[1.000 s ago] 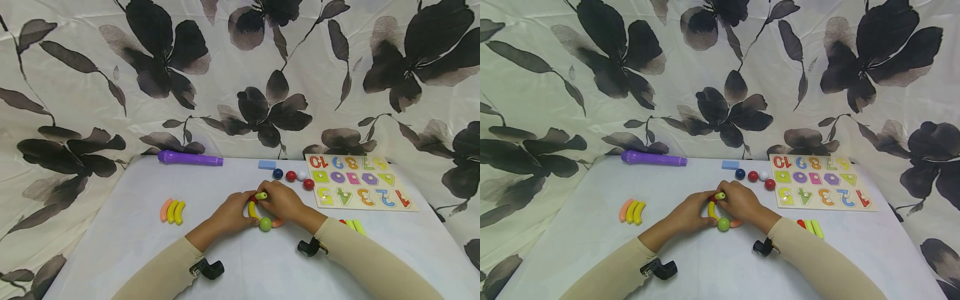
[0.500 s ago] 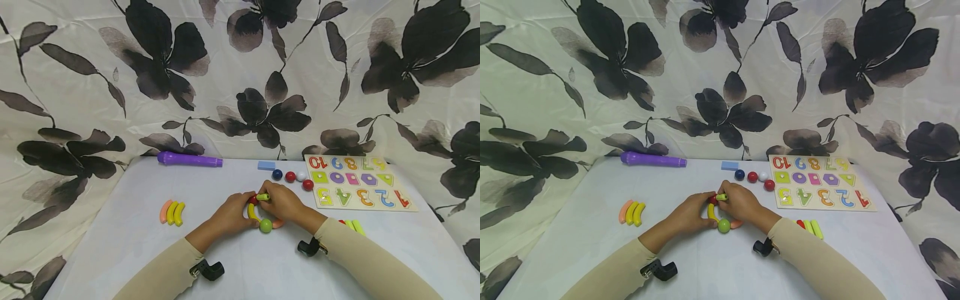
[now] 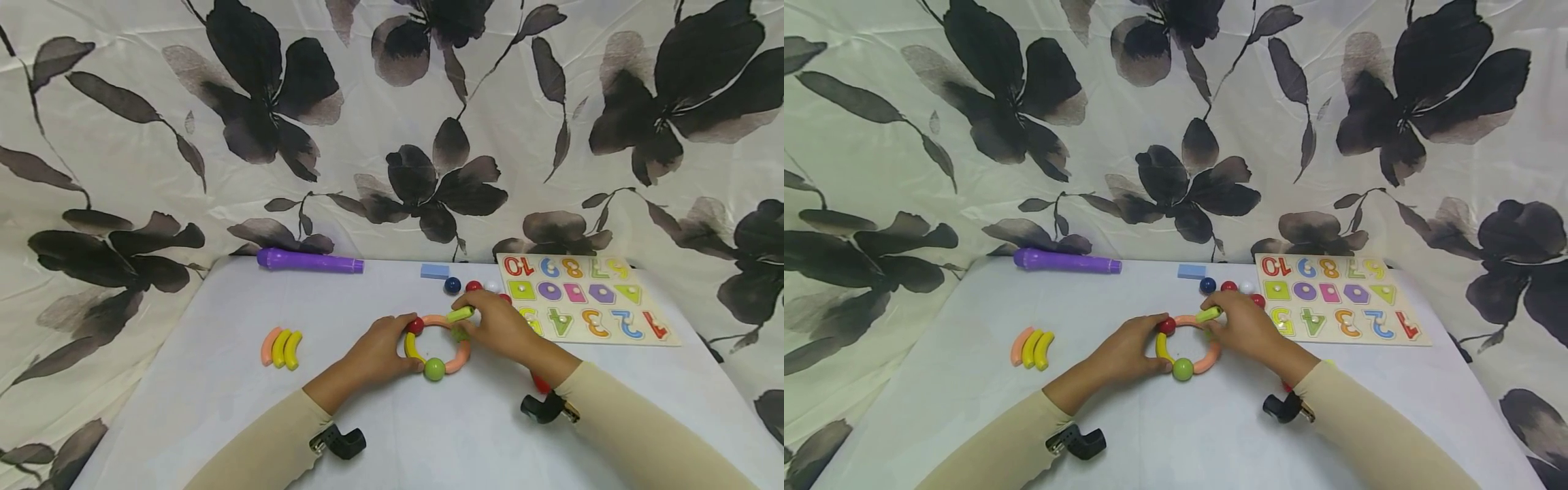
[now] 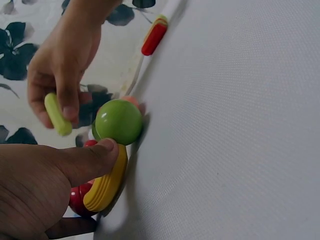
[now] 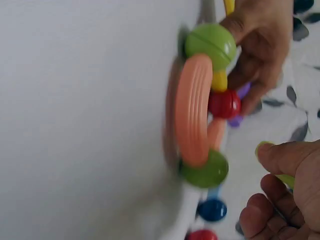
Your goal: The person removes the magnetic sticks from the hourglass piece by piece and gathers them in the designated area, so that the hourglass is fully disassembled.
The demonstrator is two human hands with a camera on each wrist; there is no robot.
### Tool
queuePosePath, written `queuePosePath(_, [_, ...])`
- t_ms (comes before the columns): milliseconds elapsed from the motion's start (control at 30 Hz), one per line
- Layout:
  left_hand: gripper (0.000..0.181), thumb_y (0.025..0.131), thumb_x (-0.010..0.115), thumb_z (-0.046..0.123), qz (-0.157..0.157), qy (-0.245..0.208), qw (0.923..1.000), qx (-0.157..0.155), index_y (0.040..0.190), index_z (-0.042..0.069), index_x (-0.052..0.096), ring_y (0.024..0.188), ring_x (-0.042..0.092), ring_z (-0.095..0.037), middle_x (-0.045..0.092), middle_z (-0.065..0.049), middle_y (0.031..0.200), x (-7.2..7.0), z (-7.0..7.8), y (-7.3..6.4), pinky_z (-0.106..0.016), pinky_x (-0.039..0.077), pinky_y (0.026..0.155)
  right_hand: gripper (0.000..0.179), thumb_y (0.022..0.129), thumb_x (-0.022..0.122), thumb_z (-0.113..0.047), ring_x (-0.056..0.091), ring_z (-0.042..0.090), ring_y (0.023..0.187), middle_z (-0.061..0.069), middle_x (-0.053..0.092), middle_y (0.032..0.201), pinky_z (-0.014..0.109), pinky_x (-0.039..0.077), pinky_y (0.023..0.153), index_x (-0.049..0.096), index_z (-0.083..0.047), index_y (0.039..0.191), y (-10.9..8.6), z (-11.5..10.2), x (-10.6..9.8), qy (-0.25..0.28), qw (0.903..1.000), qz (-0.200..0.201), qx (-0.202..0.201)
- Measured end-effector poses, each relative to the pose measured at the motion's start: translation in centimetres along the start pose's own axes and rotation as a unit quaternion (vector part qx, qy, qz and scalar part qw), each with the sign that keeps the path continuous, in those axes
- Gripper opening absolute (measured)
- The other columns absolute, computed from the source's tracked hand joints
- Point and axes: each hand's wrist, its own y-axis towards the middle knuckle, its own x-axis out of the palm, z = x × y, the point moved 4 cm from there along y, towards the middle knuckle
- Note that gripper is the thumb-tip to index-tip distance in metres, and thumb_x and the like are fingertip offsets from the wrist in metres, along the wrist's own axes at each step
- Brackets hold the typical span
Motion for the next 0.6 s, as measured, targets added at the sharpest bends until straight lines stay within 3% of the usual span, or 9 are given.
queuePosePath(233, [0.088, 0.079, 0.090, 0.036, 0.001, 0.005, 1.0000, -0.007, 0.153, 0.013, 0.048, 0.137, 0.047, -0.034, 0.055, -0.014, 0.145, 0.1, -0.1, -0.1, -0.052, 0.041, 0.111, 0.037, 0.092, 0.078, -0.013, 0.060, 0.020, 0.095, 0.002, 0.067, 0.116, 0.033, 0.054, 0.075, 0.069, -0.014, 0.127, -3.3, 3.2, -3.1, -0.003, 0.9999, 0.007, 0.009])
queuePosePath(400, [0.088, 0.079, 0.090, 0.035, 0.001, 0.002, 1.0000, -0.006, 0.153, 0.013, 0.048, 0.136, 0.049, -0.033, 0.056, -0.014, 0.144, 0.1, -0.1, 0.0, -0.051, 0.042, 0.110, 0.041, 0.097, 0.072, -0.014, 0.056, 0.019, 0.084, 0.007, 0.065, 0.125, 0.029, 0.054, 0.067, 0.064, -0.014, 0.137, -5.9, 5.2, -5.2, -0.001, 0.9991, 0.000, 0.043])
queuePosePath(500, [0.089, 0.079, 0.090, 0.036, -0.001, 0.000, 0.9999, -0.012, 0.154, 0.013, 0.047, 0.136, 0.049, -0.033, 0.055, -0.014, 0.145, 0.1, -0.1, 0.0, -0.051, 0.042, 0.110, 0.046, 0.096, 0.073, -0.015, 0.056, 0.020, 0.082, 0.010, 0.067, 0.120, 0.030, 0.052, 0.066, 0.059, -0.010, 0.139, -7.3, 6.1, -6.4, -0.014, 0.9971, 0.010, 0.074])
queuePosePath(600, [0.089, 0.079, 0.090, 0.036, -0.003, -0.001, 0.9999, -0.016, 0.154, 0.014, 0.047, 0.136, 0.048, -0.032, 0.054, -0.013, 0.146, 0.2, -0.1, -0.1, -0.051, 0.042, 0.110, 0.049, 0.092, 0.079, -0.019, 0.055, 0.021, 0.081, 0.011, 0.068, 0.110, 0.029, 0.049, 0.065, 0.055, -0.003, 0.132, -8.7, 7.1, -7.4, -0.025, 0.9927, 0.026, 0.115])
